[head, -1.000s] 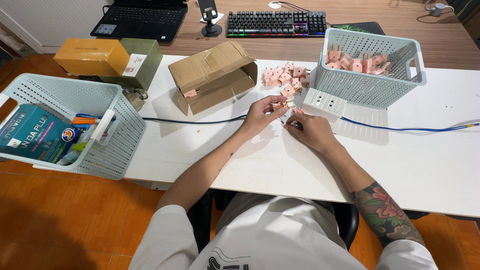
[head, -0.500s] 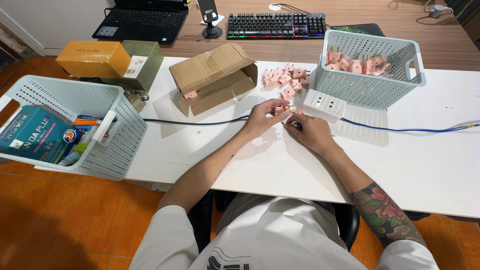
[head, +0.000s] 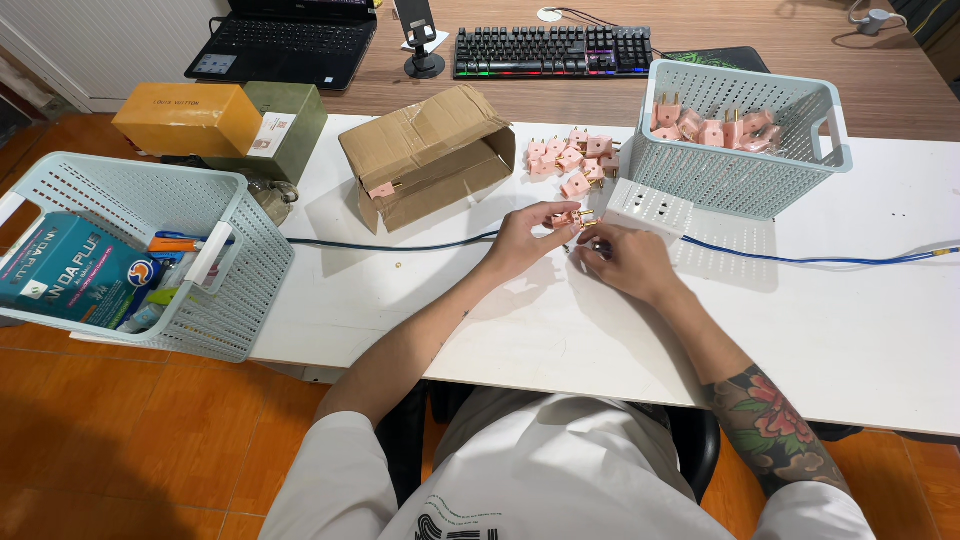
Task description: The person sits at a white desk and uses a screwdriver to tighten screws on small pink electrical plug adapters. They pick up each adapter, secure the internal components, and place the finished units into a light blue basket on the right.
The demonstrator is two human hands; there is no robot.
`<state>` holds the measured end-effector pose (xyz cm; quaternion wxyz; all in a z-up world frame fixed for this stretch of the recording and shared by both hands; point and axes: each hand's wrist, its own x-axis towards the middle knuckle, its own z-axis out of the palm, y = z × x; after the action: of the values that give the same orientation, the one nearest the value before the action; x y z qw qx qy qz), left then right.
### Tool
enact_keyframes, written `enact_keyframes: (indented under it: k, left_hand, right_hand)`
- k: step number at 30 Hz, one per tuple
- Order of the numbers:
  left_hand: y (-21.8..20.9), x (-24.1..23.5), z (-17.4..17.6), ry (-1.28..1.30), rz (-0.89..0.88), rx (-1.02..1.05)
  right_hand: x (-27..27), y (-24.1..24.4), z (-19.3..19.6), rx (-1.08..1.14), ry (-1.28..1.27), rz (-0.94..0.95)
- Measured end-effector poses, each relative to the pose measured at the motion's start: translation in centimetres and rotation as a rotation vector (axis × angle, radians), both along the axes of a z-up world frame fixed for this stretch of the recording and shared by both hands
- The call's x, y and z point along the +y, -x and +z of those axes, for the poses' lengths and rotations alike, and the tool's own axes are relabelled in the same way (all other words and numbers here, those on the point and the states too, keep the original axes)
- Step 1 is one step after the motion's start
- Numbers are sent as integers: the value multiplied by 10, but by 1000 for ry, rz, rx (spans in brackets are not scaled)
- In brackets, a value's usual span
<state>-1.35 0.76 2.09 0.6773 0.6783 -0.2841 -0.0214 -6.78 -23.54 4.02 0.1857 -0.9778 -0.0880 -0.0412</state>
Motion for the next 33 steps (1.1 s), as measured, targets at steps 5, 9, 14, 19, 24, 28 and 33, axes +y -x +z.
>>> enact_keyframes:
  k: [5, 9, 14, 19, 24, 28, 33]
  left_hand:
    - [6, 2, 8, -79, 37, -150]
    - [10, -3, -2, -214, -6, -428]
    - [4, -2, -15, -394, -21, -629]
    - [3, 1, -8, -554, -43, -610]
    - [2, 2, -6, -607, -24, -647]
    - [1, 3, -4, -623, -39, -650]
    - [2, 3, -3, -666, -45, -641]
  right_hand:
    - [-16, 8, 29, -109, -126, 22]
    - [-29, 8, 37, -326, -339, 96]
    - [-27, 15, 52, -470, -611, 128]
    - [-4, 21, 52, -359, -1044, 192]
    - [17, 30, 55, -291, -1068, 259]
    - [20, 32, 54, -264, -1072, 261]
    - [16, 27, 44, -246, -1066, 263]
